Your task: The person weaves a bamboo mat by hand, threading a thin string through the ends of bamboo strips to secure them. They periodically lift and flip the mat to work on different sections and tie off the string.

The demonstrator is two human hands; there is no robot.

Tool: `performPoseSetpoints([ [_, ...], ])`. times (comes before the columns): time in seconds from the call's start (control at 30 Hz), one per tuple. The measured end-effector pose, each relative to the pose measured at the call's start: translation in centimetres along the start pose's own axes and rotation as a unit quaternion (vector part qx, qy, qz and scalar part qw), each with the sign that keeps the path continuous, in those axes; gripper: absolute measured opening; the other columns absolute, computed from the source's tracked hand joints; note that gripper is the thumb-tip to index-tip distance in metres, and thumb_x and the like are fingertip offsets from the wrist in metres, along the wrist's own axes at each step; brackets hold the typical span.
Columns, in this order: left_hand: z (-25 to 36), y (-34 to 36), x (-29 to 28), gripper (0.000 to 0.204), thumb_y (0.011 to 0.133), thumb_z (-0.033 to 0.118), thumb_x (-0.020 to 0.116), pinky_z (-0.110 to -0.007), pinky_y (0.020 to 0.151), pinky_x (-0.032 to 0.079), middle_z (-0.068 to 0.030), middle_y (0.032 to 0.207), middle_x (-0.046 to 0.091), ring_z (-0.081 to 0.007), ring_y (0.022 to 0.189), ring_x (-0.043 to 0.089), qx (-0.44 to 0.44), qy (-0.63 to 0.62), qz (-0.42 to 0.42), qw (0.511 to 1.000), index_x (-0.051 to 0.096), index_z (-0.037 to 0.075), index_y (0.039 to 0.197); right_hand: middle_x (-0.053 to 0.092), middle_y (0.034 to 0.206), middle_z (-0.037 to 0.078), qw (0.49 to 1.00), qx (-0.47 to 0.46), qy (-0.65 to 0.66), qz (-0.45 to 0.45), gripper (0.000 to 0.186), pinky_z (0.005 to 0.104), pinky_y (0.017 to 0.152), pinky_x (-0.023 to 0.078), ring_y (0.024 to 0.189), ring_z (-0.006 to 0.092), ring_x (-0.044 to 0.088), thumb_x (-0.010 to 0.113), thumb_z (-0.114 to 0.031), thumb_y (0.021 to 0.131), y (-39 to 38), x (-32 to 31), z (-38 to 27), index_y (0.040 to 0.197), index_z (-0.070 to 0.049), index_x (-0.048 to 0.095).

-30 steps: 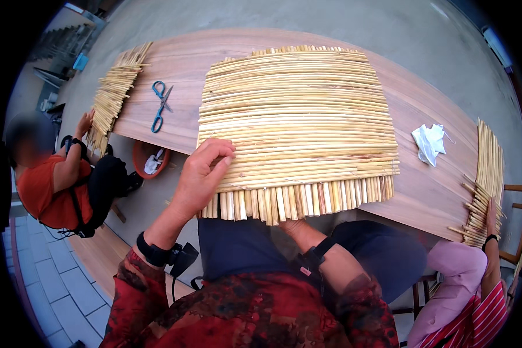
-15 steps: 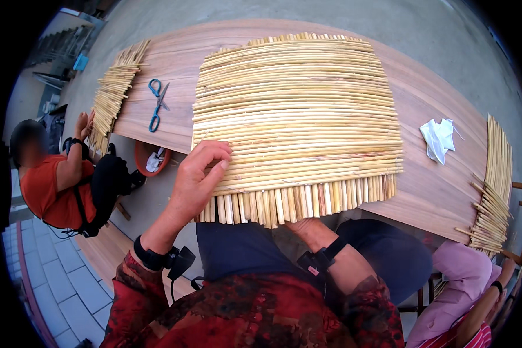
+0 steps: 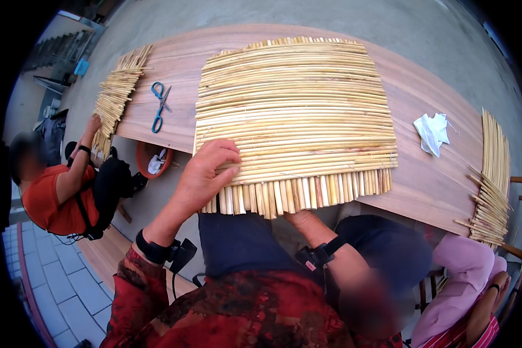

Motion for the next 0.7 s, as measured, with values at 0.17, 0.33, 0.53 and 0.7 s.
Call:
performPoseSetpoints([
  [0.17, -0.1, 0.8, 0.0, 0.008, 0.076, -0.001, 0.062, -0.032, 0.086, 0.044, -0.0088, 0.100, 0.059, -0.0252, 0.099, 0.055, 0.024, 0.014, -0.042, 0.999, 0.057, 0.000, 0.082, 0.048, 0.128, 0.014, 0.998, -0.034, -0.041, 0.045, 0.051, 0.0616, 0.097, 0.030, 0.118, 0.0394, 0.043, 0.060, -0.023, 0.079, -1.0, -0.3, 0.7, 0.128, -0.014, 0.050],
  [0.33, -0.6, 0.2, -0.2, 0.008, 0.078, -0.002, 0.060, -0.032, 0.086, 0.045, -0.0091, 0.101, 0.058, -0.0248, 0.100, 0.056, -0.030, -0.031, -0.015, 0.999, 0.055, -0.001, 0.084, 0.047, 0.129, 0.013, 0.998, 0.004, 0.029, -0.061, 0.049, 0.0597, 0.098, 0.029, 0.119, 0.0385, 0.042, 0.060, -0.025, 0.081, -1.0, -1.9, 0.3, 0.128, -0.014, 0.050],
  [0.53, 1.3, -2.5, -1.6, 0.016, 0.080, -0.002, 0.058, -0.031, 0.091, 0.042, -0.0115, 0.111, 0.055, -0.0251, 0.106, 0.053, 0.011, 0.020, 0.074, 0.997, 0.055, 0.000, 0.096, 0.048, 0.127, 0.017, 0.957, 0.212, 0.150, -0.130, 0.042, 0.0449, 0.101, 0.035, 0.118, 0.0373, 0.043, 0.061, -0.020, 0.084, -0.2, -5.2, -0.3, 0.124, -0.010, 0.052],
  [0.7, 0.4, -8.0, -3.1, 0.023, 0.082, 0.000, 0.059, -0.031, 0.087, 0.044, -0.0121, 0.119, 0.052, -0.0220, 0.107, 0.053, -0.017, 0.029, 0.212, 0.977, 0.056, 0.000, 0.105, 0.051, 0.121, 0.018, 0.991, 0.123, 0.026, 0.045, 0.043, 0.0458, 0.098, 0.037, 0.114, 0.0385, 0.046, 0.061, -0.013, 0.082, 0.2, -5.1, 0.3, 0.124, -0.009, 0.052],
])
Point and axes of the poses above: each hand's wrist, its own y-axis towards the middle knuckle, its own x-axis out of the palm, z = x × y, the point moved 3 cm from there along y, towards the middle knuckle
